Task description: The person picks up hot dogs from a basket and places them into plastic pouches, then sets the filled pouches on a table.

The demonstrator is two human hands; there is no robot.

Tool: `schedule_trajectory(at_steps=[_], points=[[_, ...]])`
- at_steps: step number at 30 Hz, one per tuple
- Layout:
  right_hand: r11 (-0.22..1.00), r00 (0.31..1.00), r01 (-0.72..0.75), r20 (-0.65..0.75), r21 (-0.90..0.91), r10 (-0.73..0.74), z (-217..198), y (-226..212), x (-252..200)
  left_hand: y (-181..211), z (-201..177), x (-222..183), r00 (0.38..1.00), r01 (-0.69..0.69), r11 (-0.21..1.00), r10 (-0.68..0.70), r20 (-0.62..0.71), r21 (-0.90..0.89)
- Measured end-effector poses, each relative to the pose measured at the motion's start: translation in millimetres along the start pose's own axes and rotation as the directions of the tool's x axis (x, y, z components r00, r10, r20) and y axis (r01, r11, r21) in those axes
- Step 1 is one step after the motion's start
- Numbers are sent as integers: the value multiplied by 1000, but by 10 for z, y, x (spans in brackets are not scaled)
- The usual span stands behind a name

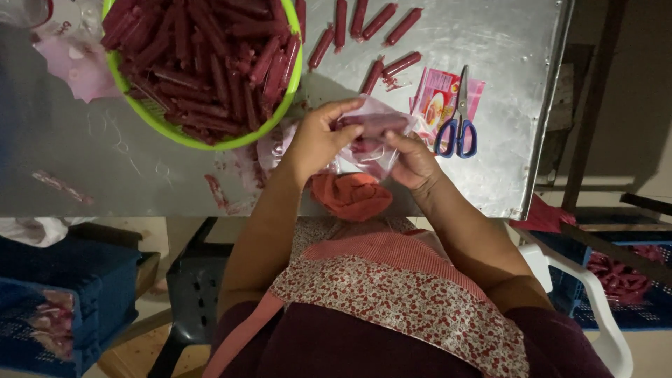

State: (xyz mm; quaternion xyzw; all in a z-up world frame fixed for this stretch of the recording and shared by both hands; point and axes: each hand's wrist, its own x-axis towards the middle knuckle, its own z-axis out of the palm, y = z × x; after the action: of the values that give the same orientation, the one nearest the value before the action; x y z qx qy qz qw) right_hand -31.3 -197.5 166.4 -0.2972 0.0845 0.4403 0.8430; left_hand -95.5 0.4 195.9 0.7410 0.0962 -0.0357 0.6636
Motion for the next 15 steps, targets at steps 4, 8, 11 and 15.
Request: schedule_trajectory(at_steps=[4, 8, 11, 15], points=[[999, 984, -34, 172, -14, 36, -430, 77, 203, 61, 84, 14, 996, 50, 999, -51, -77, -11], [997, 997, -77, -26, -33, 76, -710, 54, 322, 127, 141, 31, 993, 6, 992, -21, -116, -129], [997, 996, -66, -63, -26, 65, -807, 78, 353, 57, 126, 11, 988, -42, 991, 23, -152, -128], [991, 996, 7, -92, -133, -19, -773, 158, 360, 194, 106, -102, 983, 55, 997, -63, -174, -48]])
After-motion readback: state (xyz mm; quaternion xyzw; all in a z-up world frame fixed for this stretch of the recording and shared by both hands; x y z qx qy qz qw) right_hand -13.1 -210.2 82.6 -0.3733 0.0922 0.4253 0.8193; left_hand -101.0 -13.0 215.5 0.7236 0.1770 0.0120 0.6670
